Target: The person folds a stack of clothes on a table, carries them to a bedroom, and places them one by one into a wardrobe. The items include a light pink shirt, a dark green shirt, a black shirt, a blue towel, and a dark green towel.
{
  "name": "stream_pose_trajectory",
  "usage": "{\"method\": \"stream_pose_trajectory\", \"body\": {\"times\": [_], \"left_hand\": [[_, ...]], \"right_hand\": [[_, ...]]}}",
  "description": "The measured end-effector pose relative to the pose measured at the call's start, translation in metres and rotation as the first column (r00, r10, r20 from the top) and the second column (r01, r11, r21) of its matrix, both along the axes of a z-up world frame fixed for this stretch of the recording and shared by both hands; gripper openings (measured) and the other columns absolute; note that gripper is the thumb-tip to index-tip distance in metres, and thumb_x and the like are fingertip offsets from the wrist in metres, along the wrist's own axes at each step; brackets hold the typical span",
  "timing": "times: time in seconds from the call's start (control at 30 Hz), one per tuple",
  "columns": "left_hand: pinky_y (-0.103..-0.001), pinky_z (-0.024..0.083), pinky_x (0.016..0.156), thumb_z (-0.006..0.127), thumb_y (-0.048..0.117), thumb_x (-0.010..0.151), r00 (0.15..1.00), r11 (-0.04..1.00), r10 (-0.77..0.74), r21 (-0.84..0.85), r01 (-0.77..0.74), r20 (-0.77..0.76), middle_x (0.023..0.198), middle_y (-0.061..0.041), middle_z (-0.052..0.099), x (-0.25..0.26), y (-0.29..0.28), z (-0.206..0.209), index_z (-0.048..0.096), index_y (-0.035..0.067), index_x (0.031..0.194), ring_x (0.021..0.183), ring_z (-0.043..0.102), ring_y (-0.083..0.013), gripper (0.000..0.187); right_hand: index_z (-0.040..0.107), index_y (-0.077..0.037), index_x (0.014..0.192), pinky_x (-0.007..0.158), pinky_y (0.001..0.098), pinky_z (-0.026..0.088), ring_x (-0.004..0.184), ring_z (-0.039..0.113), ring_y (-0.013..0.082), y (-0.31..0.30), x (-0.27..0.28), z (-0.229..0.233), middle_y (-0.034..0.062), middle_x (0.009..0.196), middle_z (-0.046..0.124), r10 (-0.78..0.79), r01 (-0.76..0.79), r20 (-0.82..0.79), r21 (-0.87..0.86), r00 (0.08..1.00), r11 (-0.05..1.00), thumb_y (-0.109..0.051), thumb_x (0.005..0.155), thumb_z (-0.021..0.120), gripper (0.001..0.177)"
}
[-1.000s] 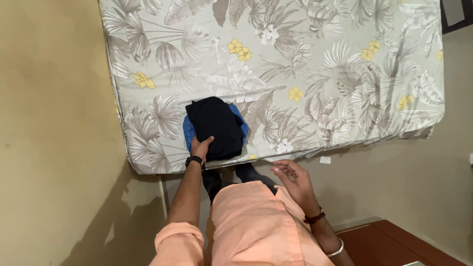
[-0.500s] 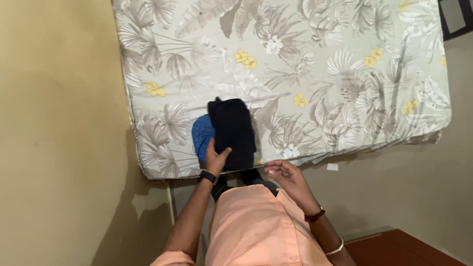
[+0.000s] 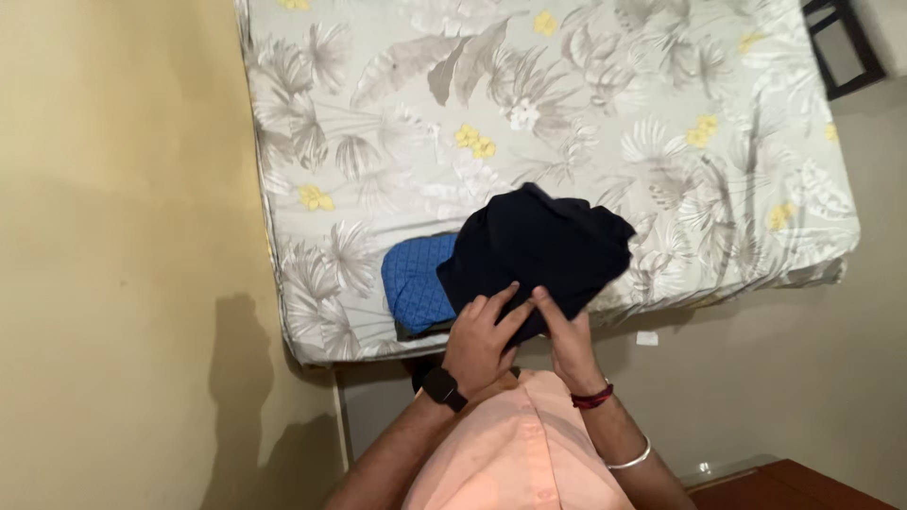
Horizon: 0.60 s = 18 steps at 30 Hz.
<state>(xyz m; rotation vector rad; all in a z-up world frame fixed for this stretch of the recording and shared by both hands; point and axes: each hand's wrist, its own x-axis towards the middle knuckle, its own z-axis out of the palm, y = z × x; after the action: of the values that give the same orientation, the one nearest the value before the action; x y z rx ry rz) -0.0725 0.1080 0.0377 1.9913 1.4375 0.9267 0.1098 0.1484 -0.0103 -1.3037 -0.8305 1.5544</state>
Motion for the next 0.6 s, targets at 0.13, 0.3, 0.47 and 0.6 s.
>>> {"method": "stream_pose_trajectory", "body": {"times": [0.13, 0.3, 0.47, 0.6], "left_hand": [[-0.056, 0.037, 0.112, 0.082, 0.033, 0.072, 1.0, 0.983, 0.01, 0.183, -0.009, -0.003, 0.143, -0.022, 0.052, -0.014, 0.002, 0.023, 0.062, 0.011, 0.136, 0.136, 0.049, -0.0464, 0.071], [-0.057, 0.036, 0.119, 0.081, 0.048, 0.083, 0.968, 0.991, 0.112, 0.049, -0.126, 0.225, 0.162, -0.037, 0.027, -0.021, -0.005, 0.03, 0.04, 0.004, 0.157, 0.148, 0.035, -0.0557, 0.095], [-0.055, 0.042, 0.113, 0.086, 0.051, 0.073, 0.962, 0.99, 0.126, 0.038, -0.139, 0.241, 0.165, -0.041, 0.012, -0.031, -0.008, 0.035, 0.025, 0.003, 0.162, 0.146, 0.035, -0.0591, 0.118], [-0.049, 0.05, 0.108, 0.086, 0.04, 0.07, 0.929, 0.989, 0.15, -0.049, -0.141, 0.339, 0.165, -0.041, 0.013, -0.037, -0.012, 0.042, 0.018, 0.003, 0.164, 0.146, 0.039, -0.0569, 0.121]], "right_hand": [[0.06, -0.002, 0.135, 0.089, 0.0307, 0.055, 0.109, 0.065, 0.016, 0.003, 0.0, 0.018, 0.0055, 0.124, 0.067, -0.024, 0.023, -0.051, -0.03, 0.998, 0.999, -0.016, 0.098, 0.068, 0.041], [0.061, 0.0, 0.136, 0.095, 0.0299, 0.053, 0.112, 0.064, 0.0145, -0.009, -0.012, 0.036, 0.0059, 0.13, 0.067, 0.099, -0.103, 0.061, 0.063, 0.993, 0.993, -0.014, 0.094, 0.071, 0.046], [0.064, 0.003, 0.134, 0.092, 0.0301, 0.054, 0.108, 0.066, 0.0146, -0.021, -0.025, 0.048, 0.0075, 0.124, 0.072, 0.243, -0.273, 0.26, 0.085, 0.935, 0.958, -0.02, 0.091, 0.075, 0.05], [0.064, 0.004, 0.13, 0.088, 0.032, 0.058, 0.103, 0.066, 0.0152, -0.021, -0.025, 0.065, 0.0101, 0.114, 0.073, 0.507, -0.594, 0.383, 0.154, 0.773, 0.79, -0.029, 0.087, 0.079, 0.056]]}}
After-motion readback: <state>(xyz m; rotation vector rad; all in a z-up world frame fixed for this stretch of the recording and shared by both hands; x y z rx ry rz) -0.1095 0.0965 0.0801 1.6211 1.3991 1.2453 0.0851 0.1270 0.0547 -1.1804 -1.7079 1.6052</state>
